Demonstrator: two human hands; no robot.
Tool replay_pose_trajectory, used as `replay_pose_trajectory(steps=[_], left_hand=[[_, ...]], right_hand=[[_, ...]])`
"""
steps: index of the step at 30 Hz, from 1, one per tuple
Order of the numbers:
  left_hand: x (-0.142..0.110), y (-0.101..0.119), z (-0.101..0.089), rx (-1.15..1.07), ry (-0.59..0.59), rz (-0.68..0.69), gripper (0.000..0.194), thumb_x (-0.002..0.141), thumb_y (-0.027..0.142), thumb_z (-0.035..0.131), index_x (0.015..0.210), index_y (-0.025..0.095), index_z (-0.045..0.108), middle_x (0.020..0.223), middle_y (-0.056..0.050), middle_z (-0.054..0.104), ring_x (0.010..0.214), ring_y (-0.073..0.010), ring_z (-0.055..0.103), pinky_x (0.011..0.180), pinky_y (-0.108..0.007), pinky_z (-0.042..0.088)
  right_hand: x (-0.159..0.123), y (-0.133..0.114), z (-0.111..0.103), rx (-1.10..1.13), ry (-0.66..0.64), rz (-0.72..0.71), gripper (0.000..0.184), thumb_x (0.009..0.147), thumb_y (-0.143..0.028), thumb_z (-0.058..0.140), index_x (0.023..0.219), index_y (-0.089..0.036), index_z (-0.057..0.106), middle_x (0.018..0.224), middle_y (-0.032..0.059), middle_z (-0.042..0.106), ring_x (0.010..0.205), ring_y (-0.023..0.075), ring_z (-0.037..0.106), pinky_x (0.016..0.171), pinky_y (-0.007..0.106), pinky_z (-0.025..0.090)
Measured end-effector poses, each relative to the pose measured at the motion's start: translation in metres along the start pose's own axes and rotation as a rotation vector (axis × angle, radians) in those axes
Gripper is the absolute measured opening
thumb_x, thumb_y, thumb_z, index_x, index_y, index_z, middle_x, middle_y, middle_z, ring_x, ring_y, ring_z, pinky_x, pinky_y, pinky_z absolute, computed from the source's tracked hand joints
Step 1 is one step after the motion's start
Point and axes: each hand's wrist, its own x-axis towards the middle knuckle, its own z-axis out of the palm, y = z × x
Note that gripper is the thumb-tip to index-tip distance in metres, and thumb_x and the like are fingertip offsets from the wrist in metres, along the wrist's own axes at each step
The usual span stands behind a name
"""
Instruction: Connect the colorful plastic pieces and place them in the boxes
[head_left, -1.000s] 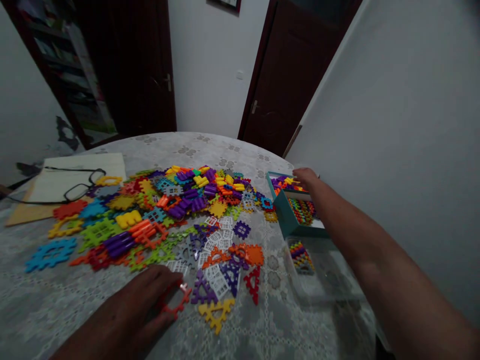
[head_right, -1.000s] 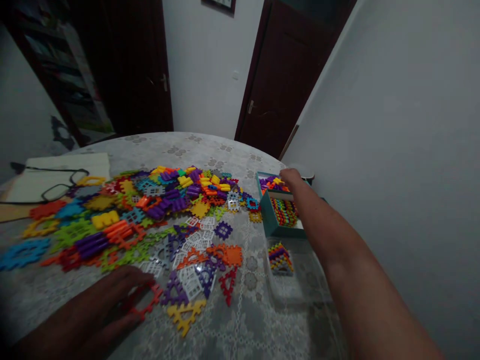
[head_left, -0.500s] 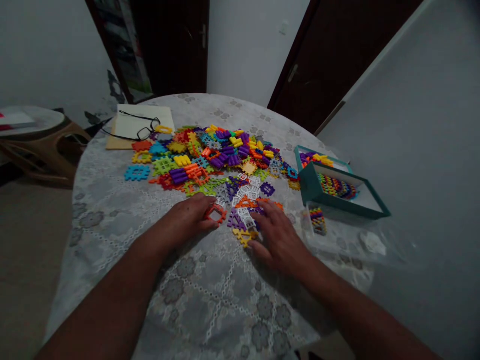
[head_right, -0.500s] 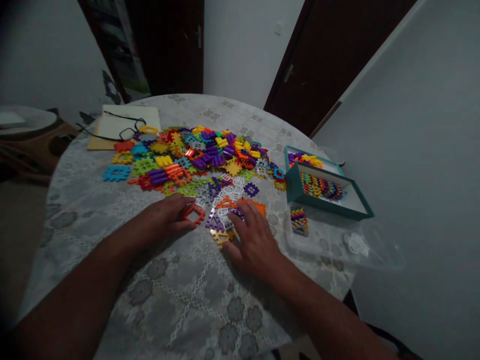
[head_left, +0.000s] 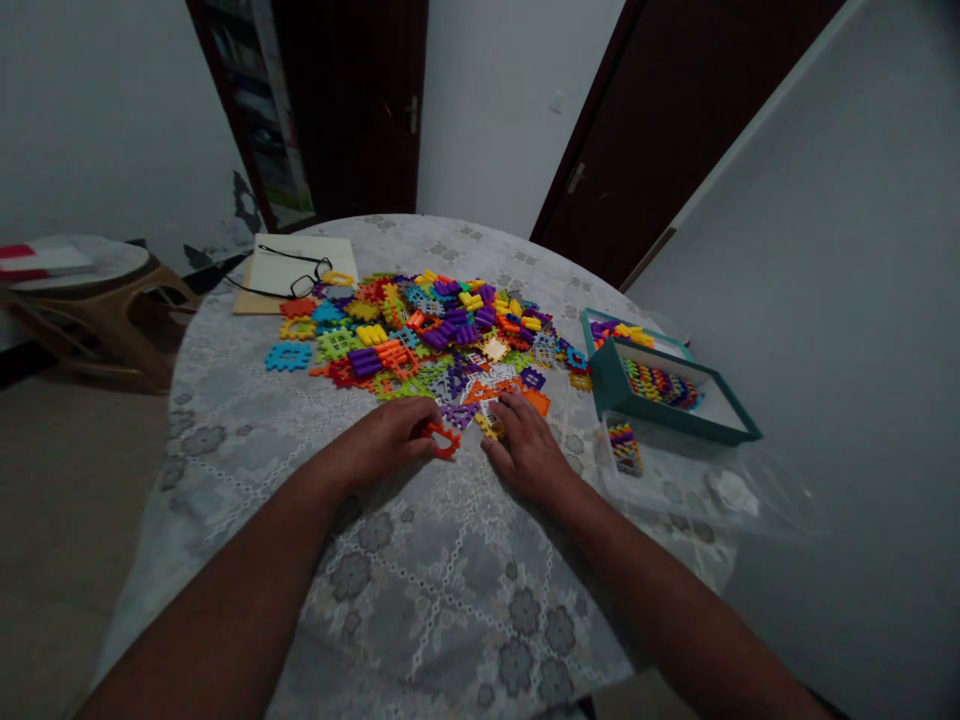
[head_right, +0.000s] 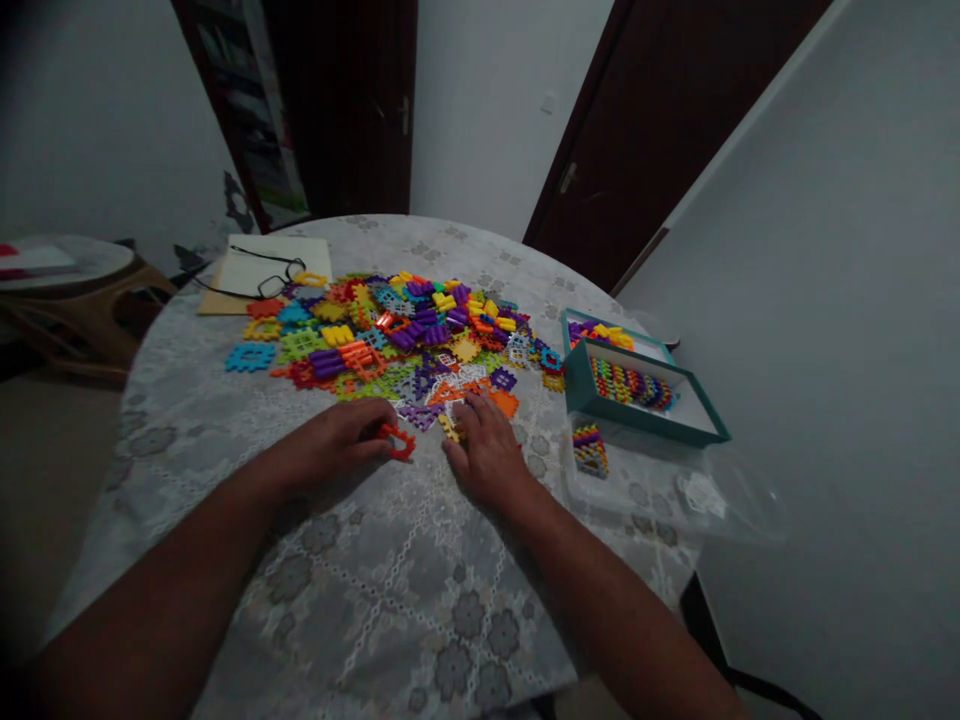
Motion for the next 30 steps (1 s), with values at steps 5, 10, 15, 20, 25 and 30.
replay_pose_trajectory(steps=[5, 10, 15, 20, 25, 30], left_hand=[[0.004, -0.001, 0.006, -0.027, 0.010, 0.013, 0.015, 0.097, 0.037, 0.063, 0.096, 0.023, 0.067, 0.094, -0.005, 0.070, 0.086, -0.0216, 0.060, 0.076, -0.033, 0.043], [0.004, -0.005, 0.007, -0.009, -0.007, 0.023, 0.019, 0.099, 0.040, 0.062, 0.103, 0.024, 0.071, 0.101, -0.007, 0.073, 0.092, -0.0235, 0.063, 0.082, -0.034, 0.046], [0.005, -0.004, 0.007, -0.014, -0.012, 0.032, 0.023, 0.101, 0.043, 0.061, 0.107, 0.024, 0.073, 0.108, -0.008, 0.076, 0.098, -0.0252, 0.066, 0.088, -0.036, 0.049], [0.007, -0.006, 0.009, -0.023, -0.022, 0.053, 0.024, 0.102, 0.043, 0.060, 0.111, 0.026, 0.074, 0.111, -0.007, 0.077, 0.101, -0.0259, 0.068, 0.089, -0.037, 0.050], [0.007, -0.010, 0.011, -0.025, -0.007, 0.058, 0.024, 0.101, 0.043, 0.063, 0.114, 0.026, 0.074, 0.108, -0.007, 0.076, 0.096, -0.0250, 0.067, 0.086, -0.036, 0.048], [0.007, -0.007, 0.012, 0.002, -0.019, 0.044, 0.022, 0.100, 0.044, 0.064, 0.108, 0.026, 0.073, 0.103, -0.005, 0.075, 0.093, -0.0240, 0.066, 0.084, -0.035, 0.048]], right_hand=[[0.004, 0.009, -0.006, 0.093, 0.225, 0.072, 0.047, 0.106, -0.027, 0.053, 0.153, -0.023, 0.059, 0.155, 0.0153, 0.060, 0.149, 0.0294, 0.053, 0.129, 0.055, 0.041], [0.001, 0.020, -0.031, 0.063, 0.303, 0.158, 0.049, 0.095, -0.009, 0.043, 0.133, -0.021, 0.071, 0.135, 0.0130, 0.071, 0.133, 0.0271, 0.063, 0.122, 0.048, 0.049], [-0.002, 0.025, -0.049, -0.002, 0.157, 0.237, 0.058, 0.081, -0.001, 0.046, 0.128, -0.022, 0.074, 0.131, 0.0115, 0.072, 0.129, 0.0274, 0.065, 0.117, 0.043, 0.050], [-0.005, 0.022, -0.049, -0.118, -0.051, 0.316, 0.044, 0.094, -0.006, 0.049, 0.129, -0.018, 0.072, 0.128, 0.0160, 0.072, 0.121, 0.0298, 0.068, 0.107, 0.039, 0.051], [-0.007, 0.014, -0.053, -0.265, -0.180, 0.409, 0.028, 0.105, -0.020, 0.052, 0.127, -0.016, 0.069, 0.117, 0.0181, 0.074, 0.110, 0.0307, 0.071, 0.092, 0.036, 0.049], [-0.008, 0.011, -0.053, -0.294, -0.226, 0.418, 0.023, 0.107, -0.035, 0.057, 0.118, -0.019, 0.069, 0.113, 0.0166, 0.076, 0.101, 0.0293, 0.072, 0.083, 0.034, 0.047]])
